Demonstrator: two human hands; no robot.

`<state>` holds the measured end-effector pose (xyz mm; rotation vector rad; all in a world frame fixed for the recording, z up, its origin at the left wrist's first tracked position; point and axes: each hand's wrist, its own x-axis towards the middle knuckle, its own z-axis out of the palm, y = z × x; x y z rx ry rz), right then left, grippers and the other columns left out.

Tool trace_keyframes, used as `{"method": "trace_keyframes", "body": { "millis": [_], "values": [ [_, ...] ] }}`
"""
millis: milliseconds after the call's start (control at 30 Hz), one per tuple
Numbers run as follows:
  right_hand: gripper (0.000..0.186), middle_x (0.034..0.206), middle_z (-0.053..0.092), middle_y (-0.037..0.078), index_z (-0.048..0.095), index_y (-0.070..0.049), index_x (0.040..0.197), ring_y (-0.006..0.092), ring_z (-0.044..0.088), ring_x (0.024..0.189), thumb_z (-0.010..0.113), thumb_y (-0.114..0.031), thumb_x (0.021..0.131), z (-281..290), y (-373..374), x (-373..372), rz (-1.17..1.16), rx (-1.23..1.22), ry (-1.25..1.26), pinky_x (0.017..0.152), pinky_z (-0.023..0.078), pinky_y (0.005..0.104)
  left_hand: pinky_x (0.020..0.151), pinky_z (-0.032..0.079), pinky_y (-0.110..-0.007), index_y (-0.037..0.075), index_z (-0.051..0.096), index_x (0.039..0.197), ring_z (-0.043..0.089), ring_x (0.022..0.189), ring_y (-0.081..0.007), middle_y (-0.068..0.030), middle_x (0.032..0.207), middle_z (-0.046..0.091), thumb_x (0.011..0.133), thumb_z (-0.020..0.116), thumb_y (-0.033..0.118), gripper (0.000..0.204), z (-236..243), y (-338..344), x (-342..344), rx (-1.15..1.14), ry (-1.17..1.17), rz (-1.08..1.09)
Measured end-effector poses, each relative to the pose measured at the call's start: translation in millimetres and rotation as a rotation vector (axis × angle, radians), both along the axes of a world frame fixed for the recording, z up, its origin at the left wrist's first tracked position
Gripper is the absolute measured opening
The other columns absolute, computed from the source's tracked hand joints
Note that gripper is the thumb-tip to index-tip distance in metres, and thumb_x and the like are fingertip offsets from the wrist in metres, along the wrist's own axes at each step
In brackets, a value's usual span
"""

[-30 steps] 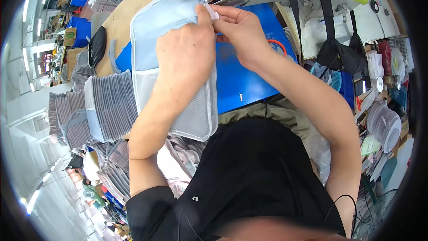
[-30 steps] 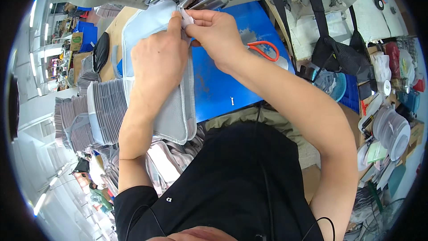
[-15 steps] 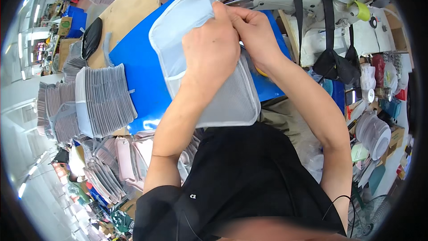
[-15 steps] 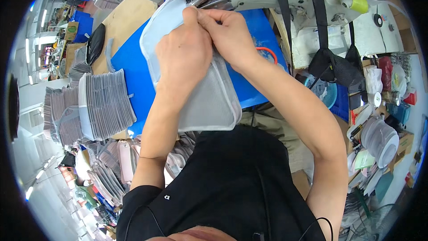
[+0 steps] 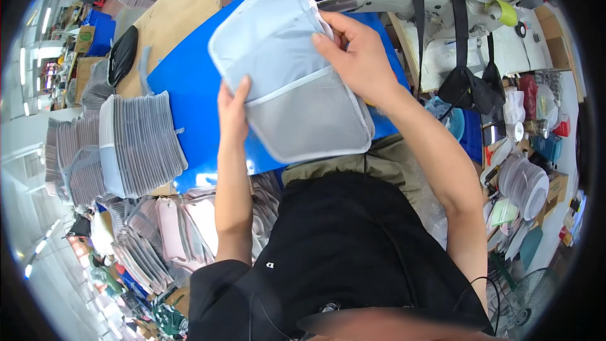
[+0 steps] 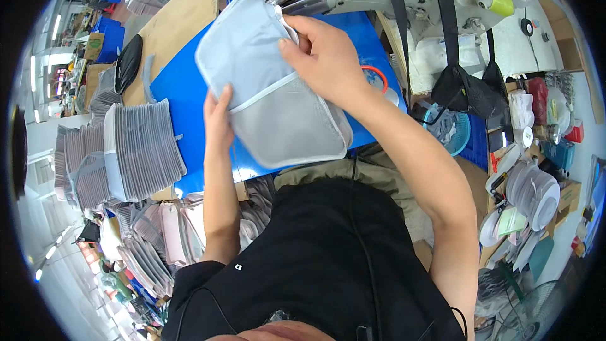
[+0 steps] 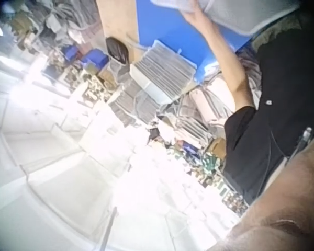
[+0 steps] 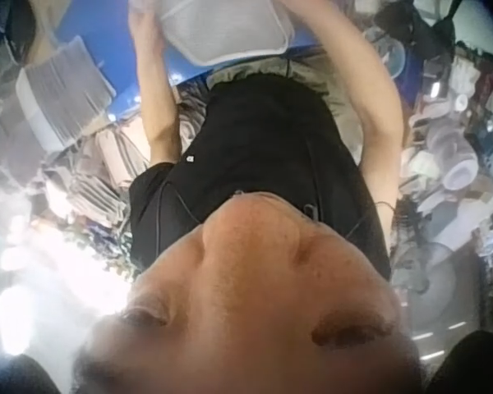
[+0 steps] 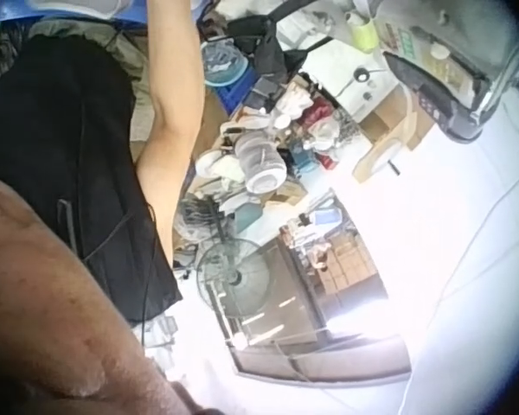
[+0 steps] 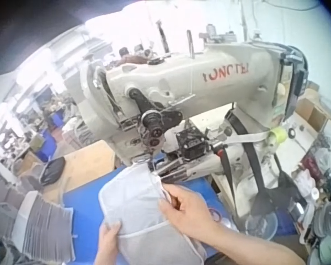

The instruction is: Sewing mesh pockets onto leather organizer bags using an industrial sewing machine.

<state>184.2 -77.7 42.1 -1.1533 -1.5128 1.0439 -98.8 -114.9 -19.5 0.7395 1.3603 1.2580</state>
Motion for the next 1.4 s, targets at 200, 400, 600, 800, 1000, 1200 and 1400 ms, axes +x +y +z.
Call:
{"method": "trace_keyframes", "body": {
  "millis": [200, 400, 600, 800, 1000, 1200, 1400],
  "values": [
    [0.029, 0.081, 0.055, -0.006, 0.067, 0.001, 0.124, 0.0052, 0.046, 0.071, 0.066, -0.012, 0.098, -4, 10, 2, 0.235, -0.147, 0.38, 0.066, 0.042, 0.0249, 0.109, 0.044, -0.036, -0.005, 0.049, 0.144, 0.059, 0.123, -0.0223, -0.0174, 0.137, 0.061, 0.096, 0.076, 0.026, 0.063, 75, -33, -5, 0.202, 0.421, -0.005],
    [0.036, 0.076, 0.056, -0.004, 0.061, 0.003, 0.132, 0.0049, 0.049, 0.069, 0.062, -0.014, 0.101, -5, -8, -15, 0.019, -0.014, 0.3, 0.065, 0.044, 0.0258, 0.11, 0.043, -0.037, -0.005, 0.047, 0.146, 0.058, 0.126, -0.0243, -0.0179, 0.139, 0.06, 0.095, 0.078, 0.03, 0.07, 76, -29, -22, 0.135, 0.39, -0.054],
    [0.045, 0.083, 0.062, -0.004, 0.054, 0.006, 0.144, 0.0033, 0.055, 0.073, 0.059, -0.013, 0.103, -12, -2, -13, 0.106, -0.064, 0.513, 0.068, 0.047, 0.0235, 0.109, 0.046, -0.038, -0.006, 0.046, 0.146, 0.06, 0.125, -0.0256, -0.0186, 0.139, 0.06, 0.095, 0.078, 0.031, 0.071, 67, -28, -17, 0.09, 0.304, -0.048],
    [0.047, 0.108, 0.072, 0.004, 0.051, 0.004, 0.149, 0.0048, 0.064, 0.093, 0.055, -0.009, 0.104, -1, -8, -27, 0.134, -0.155, 0.803, 0.082, 0.052, 0.0224, 0.105, 0.05, -0.038, -0.004, 0.045, 0.146, 0.064, 0.12, -0.0262, -0.0183, 0.135, 0.062, 0.099, 0.072, 0.028, 0.063, 53, -33, -32, -0.009, 0.024, -0.079],
    [0.047, 0.106, 0.069, 0.002, 0.052, 0.002, 0.149, 0.0035, 0.06, 0.091, 0.056, -0.01, 0.104, 4, -9, -25, 0.07, -0.207, 0.794, 0.081, 0.05, 0.0219, 0.104, 0.051, -0.04, -0.005, 0.045, 0.146, 0.064, 0.12, -0.0283, -0.0201, 0.136, 0.061, 0.098, 0.072, 0.028, 0.064, 58, -44, -18, -0.009, 0.019, -0.015],
    [0.046, 0.084, 0.056, -0.007, 0.054, 0.001, 0.147, 0.0005, 0.05, 0.077, 0.061, -0.014, 0.104, -2, -19, -10, 0.046, -0.158, 0.465, 0.07, 0.043, 0.0192, 0.101, 0.052, -0.039, -0.006, 0.048, 0.142, 0.065, 0.118, -0.0269, -0.0194, 0.132, 0.063, 0.099, 0.07, 0.027, 0.058, 60, -39, -26, -0.022, 0.058, 0.002],
    [0.052, 0.075, 0.047, -0.009, 0.051, -0.003, 0.151, 0.0003, 0.041, 0.068, 0.065, -0.017, 0.103, -6, -47, -2, 0.133, -0.202, 0.51, 0.062, 0.036, 0.02, 0.1, 0.052, -0.038, -0.005, 0.049, 0.142, 0.065, 0.117, -0.0264, -0.0186, 0.132, 0.064, 0.1, 0.069, 0.027, 0.057, 65, -41, -30, 0.002, 0.069, -0.012]
  ]
}}
